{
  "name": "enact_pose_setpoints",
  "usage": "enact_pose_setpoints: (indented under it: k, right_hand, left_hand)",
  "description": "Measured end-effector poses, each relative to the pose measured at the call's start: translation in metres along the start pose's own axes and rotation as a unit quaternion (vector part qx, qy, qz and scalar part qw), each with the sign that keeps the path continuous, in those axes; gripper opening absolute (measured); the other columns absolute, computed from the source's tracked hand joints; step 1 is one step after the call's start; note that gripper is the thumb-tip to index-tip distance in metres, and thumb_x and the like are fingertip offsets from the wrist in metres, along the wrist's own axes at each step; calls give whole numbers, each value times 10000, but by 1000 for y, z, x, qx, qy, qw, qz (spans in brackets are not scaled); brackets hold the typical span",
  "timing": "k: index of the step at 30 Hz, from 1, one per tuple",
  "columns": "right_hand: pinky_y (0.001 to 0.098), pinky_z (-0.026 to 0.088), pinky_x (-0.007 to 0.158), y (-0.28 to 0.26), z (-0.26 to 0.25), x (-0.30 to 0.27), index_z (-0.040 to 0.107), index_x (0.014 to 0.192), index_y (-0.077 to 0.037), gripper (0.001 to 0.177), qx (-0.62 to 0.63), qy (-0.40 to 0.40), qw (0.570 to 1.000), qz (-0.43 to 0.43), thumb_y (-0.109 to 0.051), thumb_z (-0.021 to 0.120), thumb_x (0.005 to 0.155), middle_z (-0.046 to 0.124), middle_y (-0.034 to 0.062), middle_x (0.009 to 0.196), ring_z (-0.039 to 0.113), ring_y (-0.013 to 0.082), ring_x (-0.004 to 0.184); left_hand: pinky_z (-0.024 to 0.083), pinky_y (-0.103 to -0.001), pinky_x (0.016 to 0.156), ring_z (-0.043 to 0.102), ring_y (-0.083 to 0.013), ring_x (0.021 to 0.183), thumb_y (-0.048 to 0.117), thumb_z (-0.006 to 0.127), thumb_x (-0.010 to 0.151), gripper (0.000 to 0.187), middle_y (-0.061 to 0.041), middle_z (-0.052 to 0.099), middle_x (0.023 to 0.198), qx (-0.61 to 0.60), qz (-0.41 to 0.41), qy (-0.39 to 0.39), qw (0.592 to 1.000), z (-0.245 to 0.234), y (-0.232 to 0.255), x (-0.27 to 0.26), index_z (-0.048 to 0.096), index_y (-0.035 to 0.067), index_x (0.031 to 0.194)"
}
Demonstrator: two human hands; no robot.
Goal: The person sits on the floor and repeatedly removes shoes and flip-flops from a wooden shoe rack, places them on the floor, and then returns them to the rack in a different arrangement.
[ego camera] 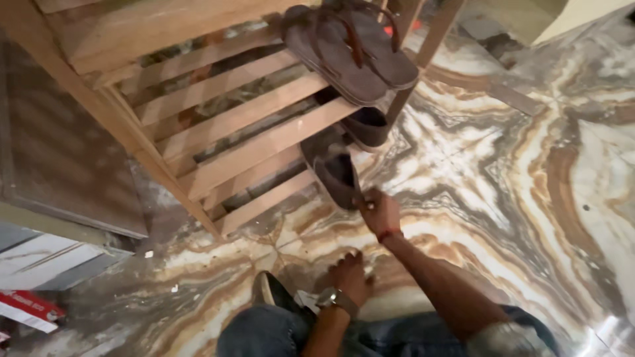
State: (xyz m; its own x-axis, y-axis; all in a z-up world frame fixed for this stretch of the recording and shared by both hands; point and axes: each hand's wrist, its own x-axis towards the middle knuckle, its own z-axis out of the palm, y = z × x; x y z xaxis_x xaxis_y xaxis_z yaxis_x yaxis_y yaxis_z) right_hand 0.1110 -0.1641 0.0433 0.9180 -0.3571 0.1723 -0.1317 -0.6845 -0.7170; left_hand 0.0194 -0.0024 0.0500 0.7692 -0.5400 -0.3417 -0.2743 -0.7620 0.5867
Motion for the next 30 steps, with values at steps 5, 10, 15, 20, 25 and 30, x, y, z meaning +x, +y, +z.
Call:
enact_pose_setpoints:
  k: [5, 10, 15, 20, 25, 30]
  right_hand:
    - [393, 599, 693, 14, -53, -107, 749, 959, -68, 321, -99, -75, 984, 128, -371, 792, 860, 798, 121, 882, 780, 257, 779]
    - [368, 638, 735, 63, -79, -145, 694, 1153, -28, 416, 50, -184, 979, 66, -262, 796, 825, 782, 113, 1036, 794, 226, 870]
    - [372, 627, 788, 83, -69, -132, 666, 1292, -47, 494, 34, -201, 977, 66, -242, 768, 849, 786, 128, 1053, 791, 251, 900]
    - [431, 581, 791, 72, -47, -126, 445, 1447, -3, 749, 22, -194, 980, -24, -221, 783, 815, 650, 186, 1270, 733, 320, 940]
    - [424, 577, 878, 64, -38, -127, 469, 1490, -53, 708, 12, -265, 963, -39, -259, 760, 878, 651, 188, 1304, 743, 300, 971]
    - [441, 578, 846, 58, -39, -125, 477, 1473, -71, 712, 35, -246, 968, -24, -246, 785, 856, 660, 216, 1275, 735, 313, 961]
  left_hand:
    - [497, -552, 914, 573, -423, 1164, 333, 817, 802, 735, -208, 560, 1329, -3, -21, 92, 995, 0, -7, -9, 471, 26, 1374]
    - [517, -553, 932, 613, -415, 1151, 420, 811, 770, 779, -191, 621, 1287, -2, -51, 83, 995, 16, -23, -5, 520, 115, 1425]
    - [498, -564, 957, 590, -393, 1187, 710, 786, 714, 824, -176, 597, 1287, 76, -91, 27, 993, 33, -38, -10, 623, 97, 1239]
    - [507, -563, 931, 592, -430, 1150, 726, 780, 722, 879, -231, 621, 1235, 59, 7, 156, 986, 58, -62, -1, 600, 59, 1267]
    - [546, -502, 870, 634, -441, 1071, 640, 810, 715, 983, -283, 611, 1236, -64, 35, 212, 975, 60, -78, 12, 486, -12, 1375]
    - [555, -494, 868, 670, -430, 1069, 624, 855, 666, 1032, -255, 640, 1233, -49, -47, 156, 985, 39, -58, 1, 438, 20, 1392]
